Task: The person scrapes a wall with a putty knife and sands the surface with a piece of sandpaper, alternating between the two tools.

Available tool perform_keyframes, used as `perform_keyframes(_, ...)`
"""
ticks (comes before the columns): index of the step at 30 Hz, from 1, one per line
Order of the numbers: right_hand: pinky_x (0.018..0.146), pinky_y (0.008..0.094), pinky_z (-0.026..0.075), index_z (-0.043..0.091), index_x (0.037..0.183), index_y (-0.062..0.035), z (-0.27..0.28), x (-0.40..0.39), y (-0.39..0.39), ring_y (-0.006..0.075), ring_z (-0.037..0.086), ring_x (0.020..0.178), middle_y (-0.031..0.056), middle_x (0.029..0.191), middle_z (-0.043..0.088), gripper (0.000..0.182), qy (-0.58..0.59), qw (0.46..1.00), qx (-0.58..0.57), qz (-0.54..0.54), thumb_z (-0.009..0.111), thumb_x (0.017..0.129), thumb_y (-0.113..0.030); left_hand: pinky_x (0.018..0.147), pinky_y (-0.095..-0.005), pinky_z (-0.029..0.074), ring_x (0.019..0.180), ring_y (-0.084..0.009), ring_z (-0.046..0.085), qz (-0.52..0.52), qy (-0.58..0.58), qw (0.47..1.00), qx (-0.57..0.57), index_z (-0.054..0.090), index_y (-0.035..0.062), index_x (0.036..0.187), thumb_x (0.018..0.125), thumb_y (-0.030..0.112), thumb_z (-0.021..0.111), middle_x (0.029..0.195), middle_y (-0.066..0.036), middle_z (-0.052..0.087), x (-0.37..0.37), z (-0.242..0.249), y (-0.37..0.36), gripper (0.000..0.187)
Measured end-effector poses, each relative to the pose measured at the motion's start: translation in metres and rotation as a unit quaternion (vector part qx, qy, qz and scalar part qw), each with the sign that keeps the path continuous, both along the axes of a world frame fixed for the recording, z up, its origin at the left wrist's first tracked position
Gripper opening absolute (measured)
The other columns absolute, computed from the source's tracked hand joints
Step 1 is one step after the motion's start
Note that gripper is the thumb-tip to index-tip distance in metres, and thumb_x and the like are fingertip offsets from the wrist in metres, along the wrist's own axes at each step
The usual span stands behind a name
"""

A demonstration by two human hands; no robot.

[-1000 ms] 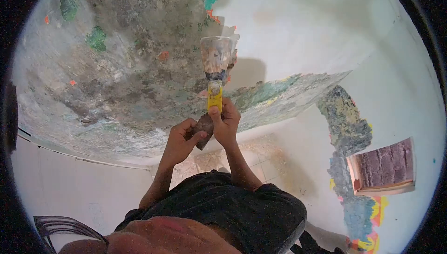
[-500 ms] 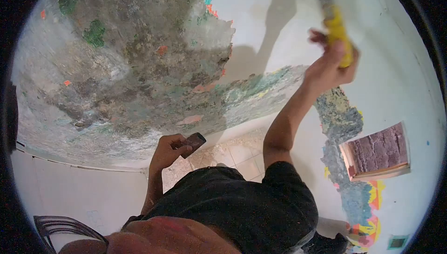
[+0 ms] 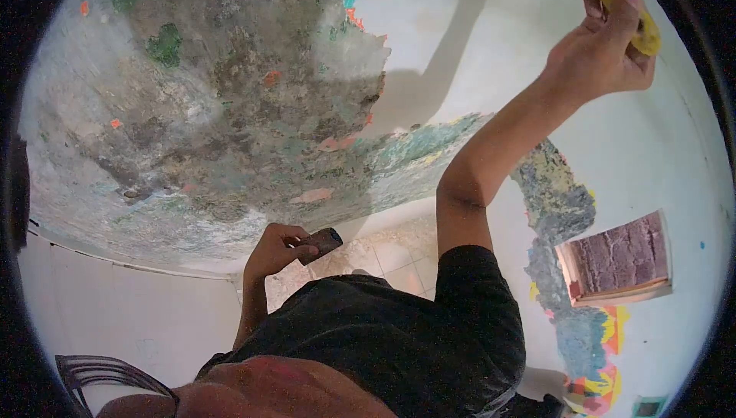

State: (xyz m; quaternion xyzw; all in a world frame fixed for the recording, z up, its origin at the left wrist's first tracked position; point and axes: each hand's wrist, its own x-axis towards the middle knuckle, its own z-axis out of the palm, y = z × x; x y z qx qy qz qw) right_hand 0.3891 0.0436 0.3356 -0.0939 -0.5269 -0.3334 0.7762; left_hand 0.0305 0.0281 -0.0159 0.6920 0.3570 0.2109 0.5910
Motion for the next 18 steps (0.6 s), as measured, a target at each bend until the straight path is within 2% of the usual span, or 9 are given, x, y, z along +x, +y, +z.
perform_keyframes(1, 0.081, 0.0560, 0.061, 0.056, 0.087, 0.0202, 0.003, -0.001, 0.005, 0.0488, 0.067, 0.090, 0.0374, 0.093, 0.064, 0.026, -0.002, 0.998, 0.004, 0.063, 0.045, 0.094, -0.003, 0.062, -0.0273, 0.054, 0.068, -0.0136, 0.067, 0.006, -0.006, 1.000, 0.004, 0.073, -0.0014, 0.088, 0.076, 0.009, 0.080, 0.074, -0.007, 0.070, -0.001, -0.003, 0.000, 0.017)
perform_keyframes(4, 0.068, 0.0405, 0.057, 0.055, 0.088, 0.0019, 0.013, -0.003, 0.018, 0.0293, 0.063, 0.071, 0.0182, 0.077, 0.059, 0.020, -0.058, 0.969, -0.036, 0.237, 0.053, 0.093, -0.017, 0.064, -0.0277, 0.055, 0.070, -0.0152, 0.069, 0.028, -0.055, 0.998, -0.008, 0.073, -0.0024, 0.089, 0.075, 0.007, 0.081, 0.078, -0.009, 0.071, -0.004, -0.013, -0.001, 0.019)
perform_keyframes(5, 0.072, 0.0322, 0.050, 0.056, 0.092, -0.0060, 0.006, -0.048, 0.008, 0.0198, 0.056, 0.069, 0.0096, 0.075, 0.054, 0.021, -0.082, 0.951, -0.076, 0.287, 0.059, 0.093, -0.026, 0.065, -0.0277, 0.056, 0.070, -0.0152, 0.069, 0.035, -0.054, 0.998, -0.013, 0.073, -0.0026, 0.089, 0.074, 0.006, 0.081, 0.078, -0.009, 0.071, -0.005, -0.012, -0.001, 0.019)
perform_keyframes(8, 0.044, 0.0194, 0.035, 0.053, 0.083, -0.0145, 0.027, -0.043, 0.019, 0.0056, 0.036, 0.045, -0.0051, 0.056, 0.039, 0.017, -0.082, 0.919, -0.166, 0.347, 0.053, 0.099, -0.021, 0.064, -0.0275, 0.056, 0.070, -0.0150, 0.069, 0.063, -0.053, 0.996, -0.035, 0.073, -0.0029, 0.089, 0.074, 0.004, 0.081, 0.079, -0.009, 0.071, -0.005, -0.006, -0.003, 0.018)
perform_keyframes(10, 0.038, 0.0194, 0.031, 0.051, 0.077, -0.0157, 0.038, -0.037, 0.031, 0.0045, 0.032, 0.040, -0.0074, 0.051, 0.036, 0.023, -0.161, 0.870, -0.223, 0.409, 0.052, 0.099, -0.020, 0.064, -0.0273, 0.055, 0.070, -0.0145, 0.069, 0.088, -0.055, 0.993, -0.054, 0.073, -0.0030, 0.089, 0.074, 0.003, 0.080, 0.079, -0.009, 0.071, -0.003, -0.002, -0.006, 0.018)
perform_keyframes(12, 0.035, 0.0199, 0.030, 0.047, 0.071, -0.0181, 0.059, -0.019, 0.058, 0.0035, 0.031, 0.038, -0.0090, 0.049, 0.035, 0.029, -0.324, 0.812, -0.242, 0.420, 0.053, 0.099, -0.023, 0.063, -0.0268, 0.055, 0.068, -0.0141, 0.068, 0.084, -0.060, 0.993, -0.048, 0.072, -0.0032, 0.087, 0.074, 0.002, 0.080, 0.078, -0.009, 0.071, -0.003, -0.004, -0.006, 0.016)
perform_keyframes(13, 0.035, 0.0199, 0.030, 0.045, 0.070, -0.0187, 0.061, -0.020, 0.063, 0.0037, 0.032, 0.038, -0.0083, 0.049, 0.036, 0.031, -0.319, 0.820, -0.248, 0.405, 0.054, 0.098, -0.026, 0.063, -0.0266, 0.054, 0.068, -0.0139, 0.068, 0.084, -0.063, 0.994, -0.043, 0.072, -0.0033, 0.087, 0.074, 0.002, 0.080, 0.078, -0.009, 0.071, -0.003, -0.005, -0.005, 0.016)
perform_keyframes(16, 0.034, 0.0205, 0.028, 0.044, 0.069, -0.0181, 0.041, -0.034, 0.091, 0.0045, 0.030, 0.037, -0.0077, 0.049, 0.036, 0.030, -0.218, 0.803, -0.288, 0.474, 0.054, 0.097, -0.024, 0.062, -0.0260, 0.054, 0.067, -0.0139, 0.068, 0.094, -0.066, 0.993, -0.041, 0.071, -0.0036, 0.084, 0.074, 0.002, 0.081, 0.077, -0.009, 0.071, -0.004, -0.008, -0.006, 0.015)
perform_keyframes(18, 0.034, 0.0210, 0.026, 0.042, 0.067, -0.0181, 0.032, -0.047, 0.087, 0.0045, 0.028, 0.037, -0.0072, 0.049, 0.035, 0.031, -0.223, 0.820, -0.347, 0.397, 0.052, 0.097, -0.021, 0.064, -0.0264, 0.054, 0.067, -0.0137, 0.067, 0.108, -0.064, 0.991, -0.043, 0.070, -0.0035, 0.083, 0.073, 0.003, 0.081, 0.076, -0.008, 0.071, -0.005, -0.008, -0.007, 0.016)
